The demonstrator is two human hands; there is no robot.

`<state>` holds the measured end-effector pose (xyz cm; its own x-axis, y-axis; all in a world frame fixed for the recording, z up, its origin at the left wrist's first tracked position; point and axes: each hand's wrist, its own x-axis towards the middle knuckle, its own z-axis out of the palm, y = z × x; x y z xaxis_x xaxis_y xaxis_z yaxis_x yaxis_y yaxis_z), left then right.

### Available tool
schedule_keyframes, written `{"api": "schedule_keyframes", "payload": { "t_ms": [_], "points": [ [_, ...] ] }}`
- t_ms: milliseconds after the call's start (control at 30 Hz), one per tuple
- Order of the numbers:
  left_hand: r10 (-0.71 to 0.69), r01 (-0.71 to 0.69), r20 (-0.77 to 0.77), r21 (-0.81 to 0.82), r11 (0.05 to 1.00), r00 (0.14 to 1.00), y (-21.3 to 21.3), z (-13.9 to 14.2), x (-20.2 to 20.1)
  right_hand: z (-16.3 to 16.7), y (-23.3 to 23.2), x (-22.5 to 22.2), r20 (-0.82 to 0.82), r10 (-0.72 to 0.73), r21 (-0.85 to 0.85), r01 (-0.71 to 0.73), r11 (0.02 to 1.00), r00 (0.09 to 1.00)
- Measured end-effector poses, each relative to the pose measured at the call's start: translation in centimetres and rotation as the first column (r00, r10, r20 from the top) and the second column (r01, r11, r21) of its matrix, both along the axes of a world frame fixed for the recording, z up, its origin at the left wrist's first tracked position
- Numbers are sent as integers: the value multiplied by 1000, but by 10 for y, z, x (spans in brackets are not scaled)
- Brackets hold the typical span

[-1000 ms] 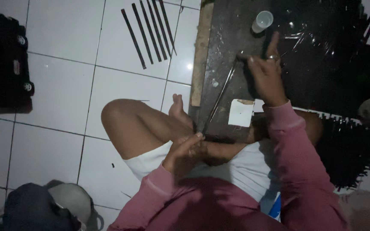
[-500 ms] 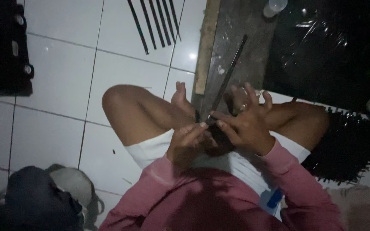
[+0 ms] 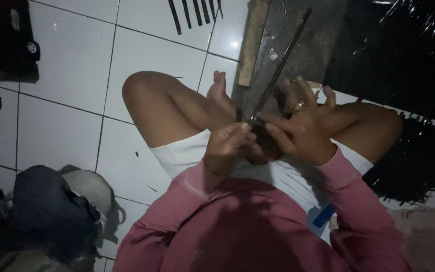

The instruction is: The person sits on the floor and repeatedly picks up thin metal rods, dips them into a small cup of liquid, and rubs the liquid along the rods before placing them on the floor.

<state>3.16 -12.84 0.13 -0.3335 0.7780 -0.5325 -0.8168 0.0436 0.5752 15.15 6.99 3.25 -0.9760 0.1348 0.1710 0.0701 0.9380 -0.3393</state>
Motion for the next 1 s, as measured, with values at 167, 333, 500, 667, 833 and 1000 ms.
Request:
{"api": "schedule_keyframes", "payload": {
  "t_ms": [167,333,500,667,833,1000],
  "points": [
    [48,-47,58,-18,999,997,0,-1,2,-10,-4,0,-90,117,164,-101,981,989],
    [48,-48,-13,-13,999,999,1,-5,3,-16,4,-4,-118,29,112,-16,994,993],
    [39,-39,7,0,999,999,0,-13,2,-12,25,-17,-102,-48,381,83,921,994],
    [9,-8,-35,26,1000,999,1,-17,-1,-5,2,-16,-218,131,239,-77,968,967],
    [73,-72,-26,19,997,997,1,-12,4,5,-7,-14,-117,88,53,-82,995,989],
    [68,-61,-105,72,996,992,-7,5,-1,12,-4,-16,-219,114,43,-108,993,969]
  ]
}}
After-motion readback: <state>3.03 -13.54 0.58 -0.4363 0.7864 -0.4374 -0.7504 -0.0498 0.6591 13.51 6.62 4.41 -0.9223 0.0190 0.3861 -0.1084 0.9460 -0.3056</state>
